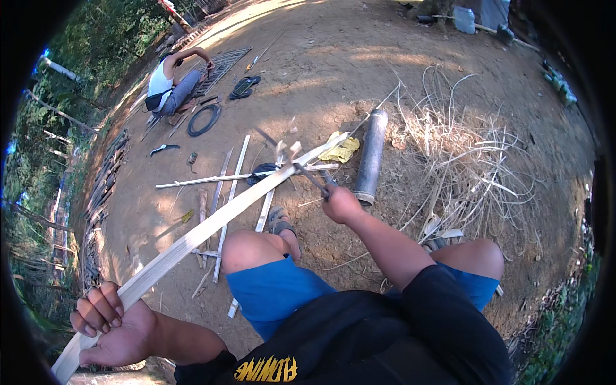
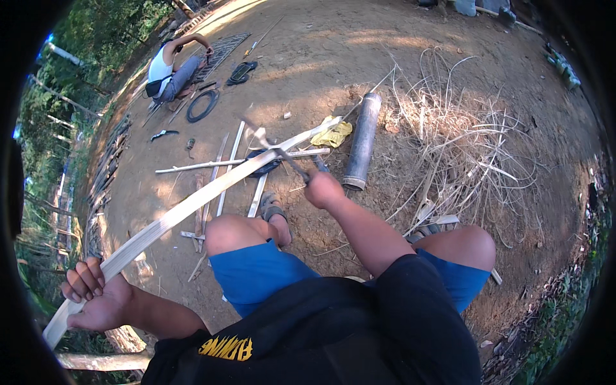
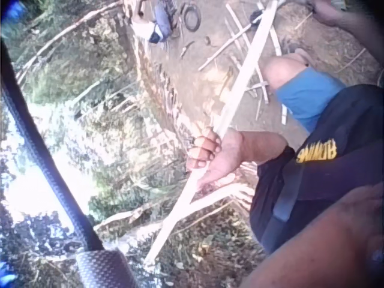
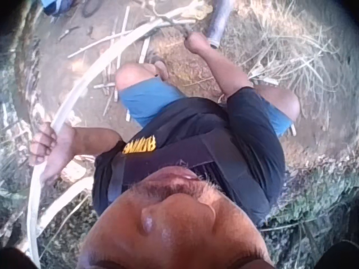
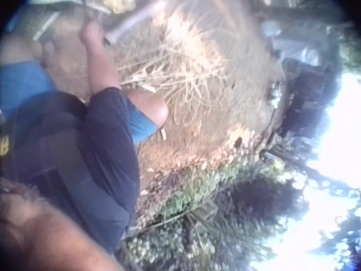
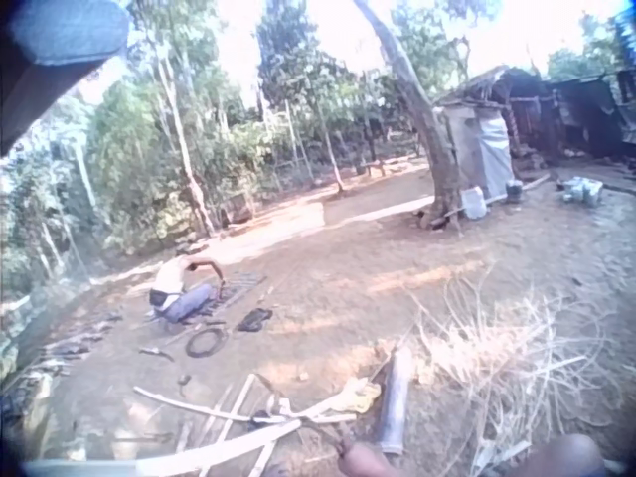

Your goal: The person uses a knife to shave thin strips from a long wooden stick, rotating the stick and adjusting grip to remove material along its length. The person sits on the ground while working, and another person is visible in the background.

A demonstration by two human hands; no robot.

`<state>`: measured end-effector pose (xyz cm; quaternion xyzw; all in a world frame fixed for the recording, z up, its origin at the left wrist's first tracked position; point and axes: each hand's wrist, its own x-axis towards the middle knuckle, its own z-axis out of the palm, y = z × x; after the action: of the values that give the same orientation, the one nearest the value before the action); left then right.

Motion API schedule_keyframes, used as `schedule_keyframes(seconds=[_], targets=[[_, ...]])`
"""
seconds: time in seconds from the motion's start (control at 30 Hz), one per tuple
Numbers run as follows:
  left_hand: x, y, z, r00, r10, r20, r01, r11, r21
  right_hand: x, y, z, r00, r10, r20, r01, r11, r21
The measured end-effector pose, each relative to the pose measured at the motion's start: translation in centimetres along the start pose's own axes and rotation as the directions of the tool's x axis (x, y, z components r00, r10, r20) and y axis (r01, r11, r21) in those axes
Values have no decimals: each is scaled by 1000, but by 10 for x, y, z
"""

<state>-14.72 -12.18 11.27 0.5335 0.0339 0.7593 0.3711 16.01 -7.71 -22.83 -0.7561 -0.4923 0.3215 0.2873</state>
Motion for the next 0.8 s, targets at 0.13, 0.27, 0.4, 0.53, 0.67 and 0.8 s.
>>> schedule_keyframes(seconds=[0.13,0.27,0.4,0.53,0.67,0.8], targets=[[6,-3,-12,1000,16,10,-16,1000,-9,-15,-21,-6,1000,1,23,-1,1000,-1],[11,-1,-24,995,-7,97,11,999,-39,-63,-85,-18,977,-184,109,171,978,117],[26,-1,-28,986,-42,160,44,999,-9,-38,-91,-21,862,-497,99,496,867,32],[34,-7,-31,981,-68,181,72,997,-14,51,36,-4,997,64,34,-63,997,-37],[35,-7,-35,996,-40,78,39,999,20,30,-3,-2,990,108,87,-107,994,-25],[48,-6,-44,982,-63,179,65,998,-5,-15,-83,-25,952,-231,202,216,972,91]])
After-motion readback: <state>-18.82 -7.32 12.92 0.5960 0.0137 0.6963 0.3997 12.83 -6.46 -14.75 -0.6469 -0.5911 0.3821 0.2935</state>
